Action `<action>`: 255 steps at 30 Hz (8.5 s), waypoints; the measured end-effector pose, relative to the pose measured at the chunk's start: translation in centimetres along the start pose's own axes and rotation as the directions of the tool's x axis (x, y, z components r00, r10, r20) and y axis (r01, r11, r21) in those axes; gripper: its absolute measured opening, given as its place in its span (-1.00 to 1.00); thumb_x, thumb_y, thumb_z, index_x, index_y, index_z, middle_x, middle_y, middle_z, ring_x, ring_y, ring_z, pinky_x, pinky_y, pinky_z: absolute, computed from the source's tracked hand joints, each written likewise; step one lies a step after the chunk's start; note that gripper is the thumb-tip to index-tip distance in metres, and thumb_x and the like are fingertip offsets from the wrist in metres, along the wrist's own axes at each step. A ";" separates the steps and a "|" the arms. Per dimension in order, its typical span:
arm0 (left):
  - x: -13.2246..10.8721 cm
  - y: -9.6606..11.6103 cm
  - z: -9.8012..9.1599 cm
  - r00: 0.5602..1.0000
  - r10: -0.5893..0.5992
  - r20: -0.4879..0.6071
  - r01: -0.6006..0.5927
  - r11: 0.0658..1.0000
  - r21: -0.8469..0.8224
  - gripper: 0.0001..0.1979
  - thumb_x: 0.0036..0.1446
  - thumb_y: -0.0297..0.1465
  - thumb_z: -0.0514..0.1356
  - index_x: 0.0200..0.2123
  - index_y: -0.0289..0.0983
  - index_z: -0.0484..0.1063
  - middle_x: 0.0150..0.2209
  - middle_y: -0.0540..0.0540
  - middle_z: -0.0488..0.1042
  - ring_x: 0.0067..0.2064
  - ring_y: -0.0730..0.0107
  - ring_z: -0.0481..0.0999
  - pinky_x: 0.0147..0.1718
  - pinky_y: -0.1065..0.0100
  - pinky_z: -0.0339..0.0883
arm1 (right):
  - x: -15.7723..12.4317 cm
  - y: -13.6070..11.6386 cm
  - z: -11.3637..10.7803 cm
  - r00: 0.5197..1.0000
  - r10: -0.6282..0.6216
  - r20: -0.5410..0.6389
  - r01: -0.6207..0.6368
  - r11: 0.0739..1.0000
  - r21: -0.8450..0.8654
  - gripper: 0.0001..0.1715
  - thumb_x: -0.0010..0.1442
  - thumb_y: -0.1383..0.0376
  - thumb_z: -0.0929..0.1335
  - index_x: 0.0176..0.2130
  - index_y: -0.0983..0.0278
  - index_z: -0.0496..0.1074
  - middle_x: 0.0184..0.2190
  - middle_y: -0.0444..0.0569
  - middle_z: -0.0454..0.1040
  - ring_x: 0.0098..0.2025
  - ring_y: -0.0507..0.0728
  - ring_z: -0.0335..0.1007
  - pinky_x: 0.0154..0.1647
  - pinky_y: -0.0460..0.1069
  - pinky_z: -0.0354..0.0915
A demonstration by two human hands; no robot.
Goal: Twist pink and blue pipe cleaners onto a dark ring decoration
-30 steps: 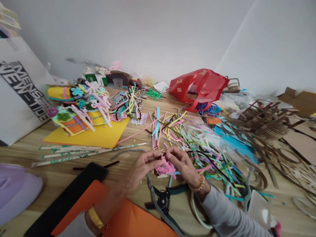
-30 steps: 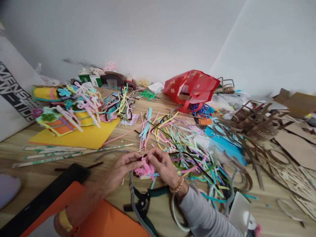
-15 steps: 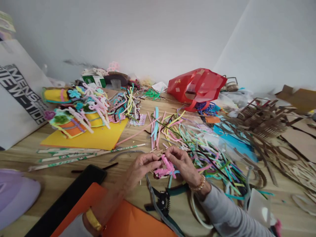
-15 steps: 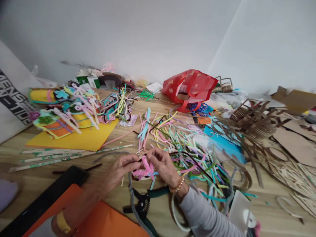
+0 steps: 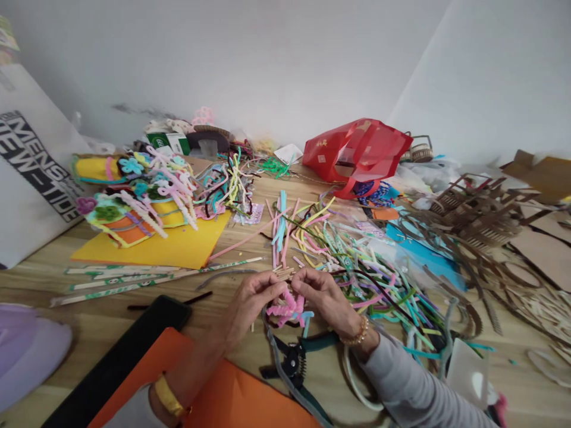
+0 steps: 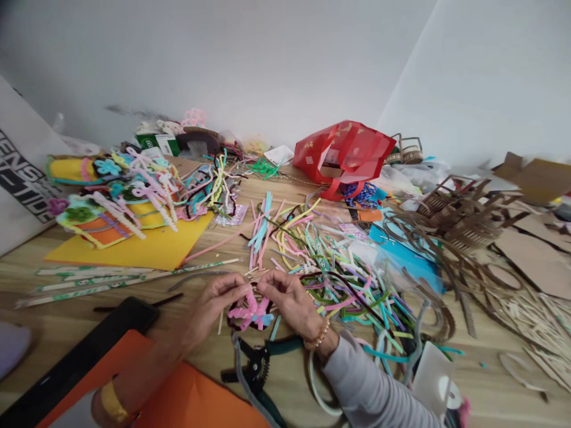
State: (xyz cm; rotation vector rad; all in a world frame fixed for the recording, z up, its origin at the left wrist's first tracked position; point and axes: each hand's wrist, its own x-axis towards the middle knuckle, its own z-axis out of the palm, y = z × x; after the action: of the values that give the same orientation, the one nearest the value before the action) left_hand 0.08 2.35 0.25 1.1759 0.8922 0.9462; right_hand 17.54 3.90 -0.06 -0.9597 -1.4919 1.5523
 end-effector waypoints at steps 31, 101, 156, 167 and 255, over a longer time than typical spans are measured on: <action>0.5 -0.2 -0.2 0.992 -0.013 -0.125 0.004 0.998 -0.066 -0.67 0.08 -0.19 0.20 -0.57 -0.30 0.34 -0.61 0.06 0.36 -0.60 0.54 0.30 -0.59 0.49 0.21 | 0.5 1.0 -0.6 0.983 0.099 0.152 -0.135 0.957 0.255 -0.64 0.07 0.05 0.41 -0.32 0.30 0.45 -0.43 -0.10 0.41 -0.41 0.01 0.32 -0.33 -0.08 0.23; 0.3 0.4 -0.1 0.999 0.012 -0.045 -0.005 0.987 0.160 -0.76 0.13 -0.32 0.16 -0.54 -0.30 0.36 -0.62 0.07 0.34 -0.57 0.50 0.34 -0.50 0.45 0.19 | 0.3 0.3 -0.1 0.993 -0.019 0.119 0.018 1.000 0.011 -0.60 0.15 0.04 0.34 -0.44 0.34 0.36 -0.54 -0.16 0.31 -0.47 -0.01 0.17 -0.39 -0.09 0.13; 1.2 -0.5 -0.6 0.976 -0.195 -0.095 0.086 0.749 -0.657 -0.92 -0.11 -0.50 0.35 -0.46 -0.35 0.52 -0.50 -0.03 0.52 -0.50 0.48 0.43 -0.43 0.43 0.32 | 0.7 1.7 -0.2 0.999 -0.005 0.051 -0.011 0.948 0.318 -0.65 0.11 0.06 0.38 -0.27 0.30 0.48 -0.43 -0.11 0.42 -0.49 -0.01 0.31 -0.41 -0.08 0.29; 0.6 0.4 -0.5 0.991 -0.112 -0.077 0.093 0.971 -0.222 -0.74 -0.02 -0.25 0.29 -0.57 -0.32 0.45 -0.59 0.02 0.35 -0.53 0.49 0.27 -0.52 0.45 0.16 | 0.7 1.3 -0.6 1.000 0.025 -0.003 -0.023 0.956 0.293 -0.68 0.01 0.12 0.46 -0.43 0.31 0.37 -0.54 -0.18 0.31 -0.52 -0.05 0.15 -0.51 -0.15 0.08; 0.5 0.3 -0.1 0.997 0.066 -0.035 -0.066 0.998 0.005 -0.94 0.00 -0.47 0.27 -0.38 -0.29 0.47 -0.48 0.00 0.49 -0.41 0.40 0.46 -0.35 0.40 0.33 | 0.1 0.9 -0.3 0.981 -0.006 0.196 -0.076 0.911 0.406 -0.79 0.12 0.20 0.37 -0.40 0.31 0.39 -0.51 -0.12 0.40 -0.47 0.02 0.31 -0.37 -0.06 0.22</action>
State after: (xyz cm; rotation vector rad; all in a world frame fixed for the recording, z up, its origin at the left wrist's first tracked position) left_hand 0.10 2.89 0.47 1.2013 0.8876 1.0218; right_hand 17.71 4.08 -1.01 -0.6038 -1.2005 1.9334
